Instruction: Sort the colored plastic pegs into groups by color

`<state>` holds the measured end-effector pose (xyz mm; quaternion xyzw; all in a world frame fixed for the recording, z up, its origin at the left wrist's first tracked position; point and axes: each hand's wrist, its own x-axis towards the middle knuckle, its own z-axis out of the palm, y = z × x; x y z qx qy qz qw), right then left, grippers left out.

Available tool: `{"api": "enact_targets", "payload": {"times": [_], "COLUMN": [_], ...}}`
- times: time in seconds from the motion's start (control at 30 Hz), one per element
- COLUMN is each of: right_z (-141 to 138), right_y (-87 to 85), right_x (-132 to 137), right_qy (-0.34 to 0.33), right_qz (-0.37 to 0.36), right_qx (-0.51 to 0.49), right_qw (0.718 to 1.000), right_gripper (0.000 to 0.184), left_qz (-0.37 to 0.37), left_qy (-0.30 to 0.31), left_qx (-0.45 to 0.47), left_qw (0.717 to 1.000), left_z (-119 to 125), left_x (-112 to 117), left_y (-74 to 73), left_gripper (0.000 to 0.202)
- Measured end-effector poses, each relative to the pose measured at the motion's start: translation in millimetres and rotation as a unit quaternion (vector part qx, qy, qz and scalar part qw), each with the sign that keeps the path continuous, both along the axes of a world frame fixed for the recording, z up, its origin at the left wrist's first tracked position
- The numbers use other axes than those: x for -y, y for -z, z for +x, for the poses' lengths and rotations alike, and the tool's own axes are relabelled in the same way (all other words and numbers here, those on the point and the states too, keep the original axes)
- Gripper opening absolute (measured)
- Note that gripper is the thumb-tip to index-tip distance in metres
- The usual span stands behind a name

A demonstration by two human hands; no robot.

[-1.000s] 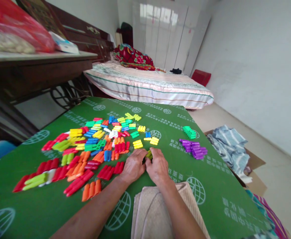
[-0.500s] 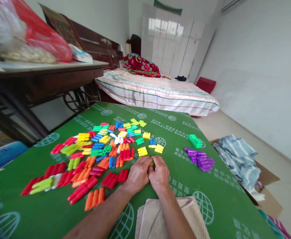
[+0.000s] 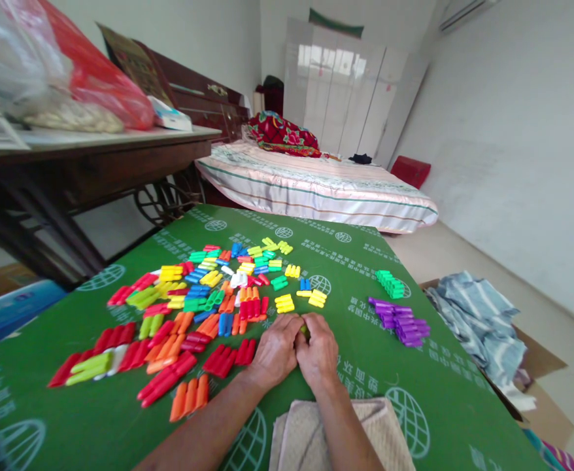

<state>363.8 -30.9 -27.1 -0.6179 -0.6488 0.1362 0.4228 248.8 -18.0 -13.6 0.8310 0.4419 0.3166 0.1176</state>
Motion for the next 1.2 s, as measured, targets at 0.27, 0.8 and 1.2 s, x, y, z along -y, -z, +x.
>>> {"api": "enact_targets", "payload": {"times": [0.27, 0.8, 1.2], "right_z": [-1.0, -3.0, 1.6], "right_y": [-0.1, 6.7, 14.8], "right_x": [0.6, 0.6, 0.7], "right_qy": [0.003, 0.031, 0.048], "right_qz": [0.003, 0.053, 0.05], "right_qx": [-0.005, -0.035, -0.011], "right_qw": [1.0, 0.997, 0.998], "right_gripper": [0.03, 0.027, 0.03], "left_qz": [-0.007, -0.013, -0.017], "left_qy": [0.003, 0.003, -0.007], "left_qx": [0.003, 0.022, 0.018], "left_qw": [1.0, 1.0, 1.0], "left_z": [-1.0, -0.6, -0.7], "left_x": [1.5, 3.1, 4.3], "left_y": [-1.5, 0.6, 2.3], "left_gripper": [0.028, 0.029, 0.029]}}
